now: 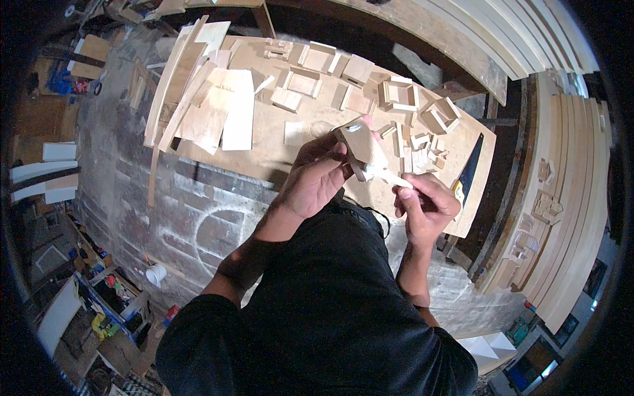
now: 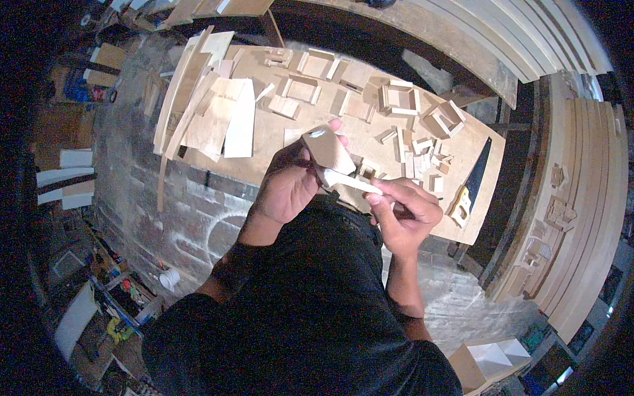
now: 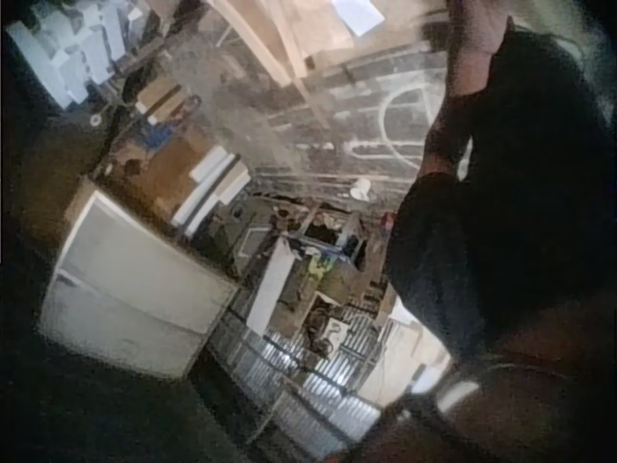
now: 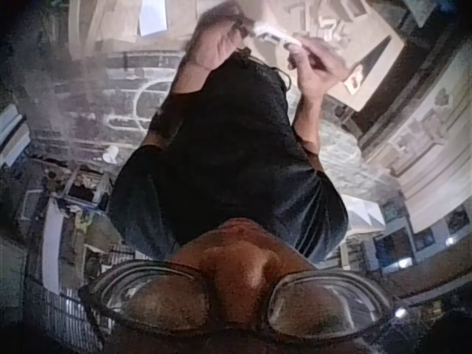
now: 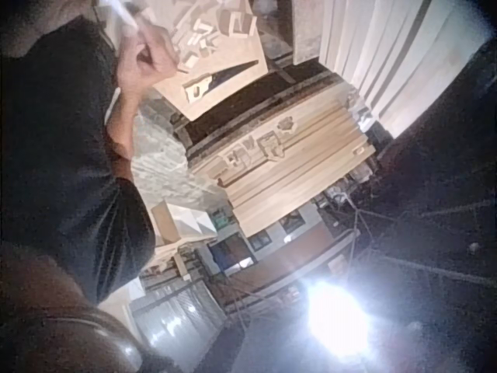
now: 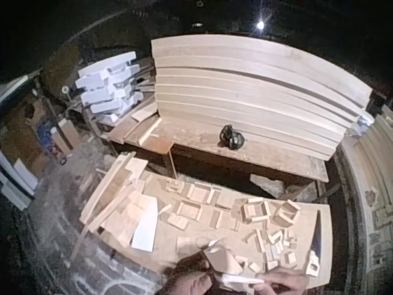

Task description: The person saws a wooden piece using a handsaw, applies glue to wooden components using a stick, and joins the pieces together on a workbench.

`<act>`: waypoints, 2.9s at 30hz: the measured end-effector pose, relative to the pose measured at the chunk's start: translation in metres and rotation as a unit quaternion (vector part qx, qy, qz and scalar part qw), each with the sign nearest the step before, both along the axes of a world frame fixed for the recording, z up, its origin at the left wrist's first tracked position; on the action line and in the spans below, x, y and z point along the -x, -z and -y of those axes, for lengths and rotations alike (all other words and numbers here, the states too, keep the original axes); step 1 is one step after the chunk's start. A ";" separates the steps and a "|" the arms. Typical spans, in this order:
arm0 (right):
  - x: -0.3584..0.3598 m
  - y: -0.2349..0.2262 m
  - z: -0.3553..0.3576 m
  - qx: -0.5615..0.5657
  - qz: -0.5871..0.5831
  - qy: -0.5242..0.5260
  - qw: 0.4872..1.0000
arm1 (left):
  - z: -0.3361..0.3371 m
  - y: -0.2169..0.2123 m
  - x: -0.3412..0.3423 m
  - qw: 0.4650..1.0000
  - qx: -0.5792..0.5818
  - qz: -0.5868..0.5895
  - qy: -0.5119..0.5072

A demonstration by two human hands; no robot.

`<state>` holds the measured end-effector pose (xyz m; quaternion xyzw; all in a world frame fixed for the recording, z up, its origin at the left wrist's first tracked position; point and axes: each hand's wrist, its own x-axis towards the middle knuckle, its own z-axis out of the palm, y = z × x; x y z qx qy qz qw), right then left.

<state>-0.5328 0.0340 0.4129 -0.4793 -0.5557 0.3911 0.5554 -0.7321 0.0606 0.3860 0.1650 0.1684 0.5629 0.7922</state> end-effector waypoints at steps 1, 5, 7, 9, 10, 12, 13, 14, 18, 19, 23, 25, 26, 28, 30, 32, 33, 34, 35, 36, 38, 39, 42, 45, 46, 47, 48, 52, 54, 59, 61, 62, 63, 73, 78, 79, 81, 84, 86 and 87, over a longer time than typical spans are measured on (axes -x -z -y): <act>0.004 0.000 0.002 0.010 -0.010 0.006 1.000 | -0.001 0.000 0.001 1.000 -0.011 0.012 -0.005; 0.008 0.000 0.005 0.001 -0.001 0.013 1.000 | 0.000 -0.001 -0.001 0.999 -0.033 0.022 -0.023; 0.009 -0.001 0.005 -0.006 0.006 0.020 1.000 | 0.001 -0.006 -0.001 1.000 -0.013 0.026 -0.012; 0.008 0.002 0.004 -0.033 0.034 0.036 0.998 | 0.000 -0.006 0.000 0.999 -0.014 0.039 -0.005; 0.005 0.007 0.004 -0.057 0.058 0.049 0.996 | 0.000 -0.004 0.000 0.998 -0.024 0.051 -0.004; 0.003 0.008 0.003 -0.064 0.084 0.078 0.991 | 0.001 -0.002 -0.001 0.998 -0.037 0.051 -0.015; 0.003 0.005 0.003 -0.049 0.087 0.096 0.990 | 0.003 -0.001 -0.001 0.998 -0.040 0.039 -0.026; 0.004 0.003 0.004 -0.034 0.091 0.114 0.989 | 0.003 0.000 -0.002 0.998 -0.044 0.027 -0.036; 0.007 0.006 0.010 -0.073 0.035 0.111 0.991 | 0.002 -0.001 -0.003 0.998 -0.057 0.024 -0.024; 0.008 0.008 0.010 -0.088 0.041 0.093 0.991 | 0.003 -0.004 -0.003 0.998 -0.051 0.024 -0.020; 0.013 0.004 0.010 -0.046 0.072 0.100 0.991 | 0.004 -0.003 -0.005 0.997 -0.066 0.032 -0.020; 0.014 0.004 0.006 -0.050 0.083 0.119 0.988 | 0.003 -0.003 -0.005 0.997 -0.070 0.014 -0.024; 0.015 0.004 0.004 -0.050 0.086 0.127 0.987 | 0.003 -0.003 -0.006 0.997 -0.072 0.005 -0.027; 0.014 0.004 0.003 -0.045 0.087 0.139 0.985 | 0.003 -0.003 -0.006 0.997 -0.070 0.013 -0.023; 0.010 0.005 0.002 -0.031 0.084 0.145 0.985 | 0.003 -0.004 -0.006 0.997 -0.066 0.015 -0.025; 0.005 0.008 0.003 -0.074 0.086 0.132 0.985 | 0.002 -0.005 -0.007 0.998 -0.060 0.012 -0.034; 0.003 0.008 0.004 -0.096 0.086 0.124 0.984 | 0.002 -0.005 -0.006 0.998 -0.056 0.022 -0.029; 0.002 0.007 0.005 -0.109 0.082 0.096 0.986 | 0.002 -0.005 -0.005 0.998 -0.052 0.033 -0.024; 0.000 0.006 0.007 -0.100 0.085 0.086 0.988 | 0.002 -0.005 -0.005 0.998 -0.048 0.044 -0.016; -0.001 0.004 0.008 -0.092 0.088 0.076 0.989 | 0.001 -0.005 -0.005 0.998 -0.053 0.035 -0.015; -0.004 0.005 0.006 -0.085 0.092 0.063 0.990 | 0.001 -0.006 -0.004 0.998 -0.062 0.017 -0.015; -0.007 0.007 0.003 -0.089 0.103 0.074 0.988 | 0.002 -0.006 -0.003 0.998 -0.061 0.011 -0.013; -0.012 0.003 0.000 -0.047 0.101 0.108 0.988 | 0.003 -0.005 -0.003 0.998 -0.054 -0.005 -0.013; -0.018 0.003 0.002 -0.054 0.092 0.119 0.987 | 0.004 -0.004 -0.005 0.999 -0.048 -0.008 -0.018; -0.019 0.003 0.003 -0.077 0.098 0.098 0.987 | 0.004 -0.004 -0.005 0.999 -0.050 -0.006 -0.014; -0.019 0.001 0.004 -0.100 0.104 0.078 0.986 | 0.003 -0.004 -0.006 0.999 -0.053 -0.004 -0.009; -0.020 0.000 0.005 -0.123 0.110 0.058 0.985 | 0.004 -0.005 -0.006 0.999 -0.051 -0.004 -0.010; -0.024 0.002 0.006 -0.081 0.134 0.076 0.985 | 0.005 -0.008 -0.007 0.998 -0.064 -0.011 -0.015; -0.028 0.004 0.005 -0.053 0.135 0.097 0.985 | 0.005 -0.009 -0.006 0.997 -0.073 -0.022 -0.023; -0.022 -0.001 0.012 -0.110 0.105 0.065 0.986 | 0.002 -0.011 -0.006 0.997 -0.071 -0.015 -0.009; -0.017 -0.007 0.013 -0.112 0.123 0.041 0.985 | 0.000 -0.006 -0.005 0.997 -0.075 -0.014 0.010; -0.018 -0.008 0.013 -0.092 0.139 0.055 0.984 | -0.001 -0.006 -0.004 0.997 -0.077 -0.013 0.016; -0.021 -0.007 0.012 -0.080 0.142 0.075 0.984 | -0.001 -0.006 -0.004 0.997 -0.077 -0.018 0.012; -0.014 -0.008 0.018 -0.111 0.140 0.040 0.983 | -0.001 -0.012 -0.006 0.997 -0.059 -0.054 -0.015; -0.017 -0.009 0.020 -0.062 0.111 0.065 0.990 | 0.000 -0.007 -0.001 0.997 -0.064 -0.041 -0.005; -0.017 -0.009 0.019 -0.041 0.114 0.081 0.989 | 0.000 -0.006 -0.001 0.997 -0.071 -0.040 -0.008; -0.014 -0.007 0.016 -0.036 0.123 0.079 0.989 | 0.001 -0.004 -0.003 0.996 -0.077 -0.041 -0.013; -0.014 -0.002 0.017 -0.083 0.118 0.041 0.989 | 0.002 -0.003 -0.002 0.996 -0.073 -0.045 -0.010; -0.014 0.000 0.021 -0.092 0.107 0.036 0.989 | 0.003 -0.004 0.002 0.997 -0.068 -0.046 0.007; -0.014 0.000 0.022 -0.095 0.101 0.033 0.990 | 0.003 -0.004 0.000 0.997 -0.070 -0.042 -0.003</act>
